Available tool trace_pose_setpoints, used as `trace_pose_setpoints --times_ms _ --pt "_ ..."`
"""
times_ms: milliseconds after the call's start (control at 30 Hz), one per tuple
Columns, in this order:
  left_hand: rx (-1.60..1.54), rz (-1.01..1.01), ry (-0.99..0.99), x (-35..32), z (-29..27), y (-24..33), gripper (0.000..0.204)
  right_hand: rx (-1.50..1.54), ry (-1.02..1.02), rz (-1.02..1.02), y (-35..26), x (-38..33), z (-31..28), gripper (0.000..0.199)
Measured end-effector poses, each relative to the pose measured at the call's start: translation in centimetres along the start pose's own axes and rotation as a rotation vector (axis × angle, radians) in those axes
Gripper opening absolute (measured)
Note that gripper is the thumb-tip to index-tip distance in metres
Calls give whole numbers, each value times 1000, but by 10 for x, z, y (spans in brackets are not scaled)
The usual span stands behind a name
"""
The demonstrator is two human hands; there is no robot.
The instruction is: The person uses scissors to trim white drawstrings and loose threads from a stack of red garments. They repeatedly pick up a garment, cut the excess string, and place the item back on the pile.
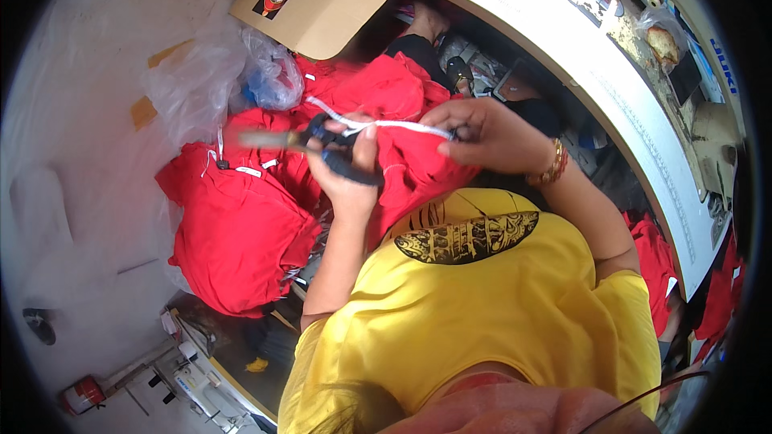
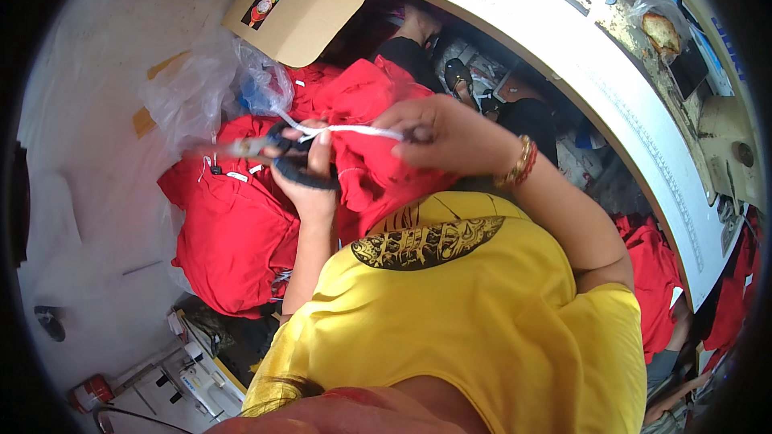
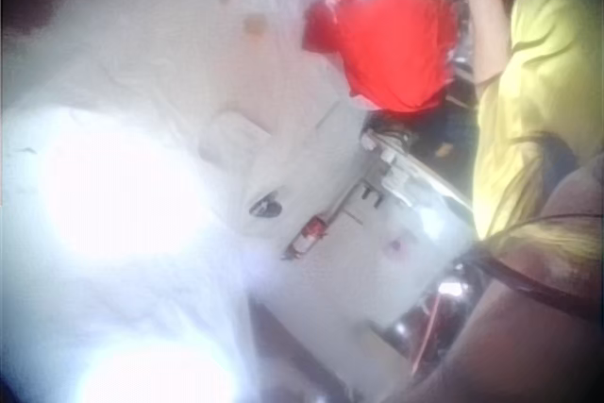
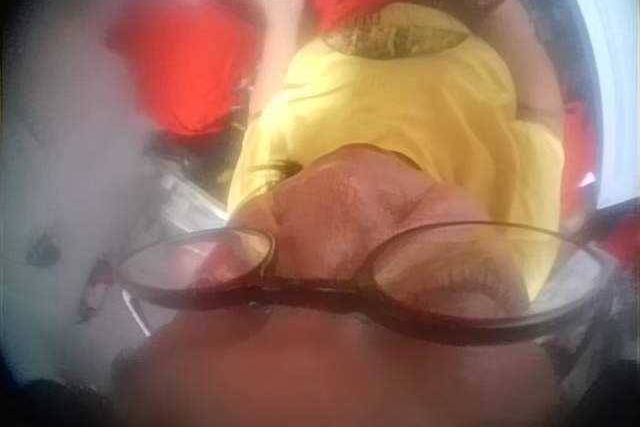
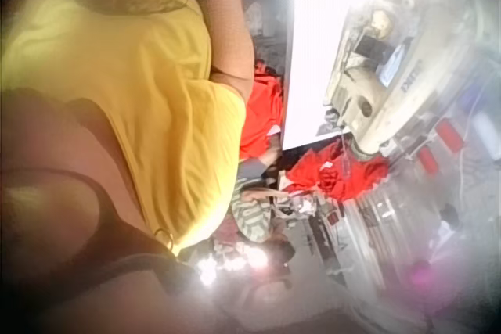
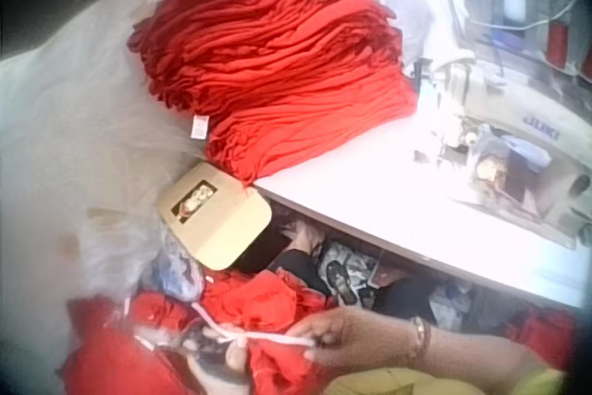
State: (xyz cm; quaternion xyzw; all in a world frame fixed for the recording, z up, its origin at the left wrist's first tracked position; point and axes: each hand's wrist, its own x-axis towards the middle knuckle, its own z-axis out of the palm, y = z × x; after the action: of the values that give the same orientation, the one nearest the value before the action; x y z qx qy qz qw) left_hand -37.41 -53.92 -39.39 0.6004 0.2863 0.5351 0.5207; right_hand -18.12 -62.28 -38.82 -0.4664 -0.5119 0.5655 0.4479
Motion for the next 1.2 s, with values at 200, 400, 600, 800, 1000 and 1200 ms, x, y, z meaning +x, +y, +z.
trace_pose_setpoints --times_ms 200,400,600,800,1000,1200 --pt "237 -119 -111 1 12 -21 33 -383 315 -475 11 22 2 34" --pt "48 -151 -174 4 24 -19 35 -278 316 -381 3 34 7 21" --pt "169 -285 -210 3 20 -19 33 -306 268 -292 8 36 1 16" --pt "-288 -499 -239 14 -18 5 30 670 265 110 21 31 -7 15" --pt "523 -426 -645 4 -63 33 29 399 337 85 21 30 -1 12" --pt "1025 -431 -969 3 -71 43 28 345 303 -48 12 29 14 12"
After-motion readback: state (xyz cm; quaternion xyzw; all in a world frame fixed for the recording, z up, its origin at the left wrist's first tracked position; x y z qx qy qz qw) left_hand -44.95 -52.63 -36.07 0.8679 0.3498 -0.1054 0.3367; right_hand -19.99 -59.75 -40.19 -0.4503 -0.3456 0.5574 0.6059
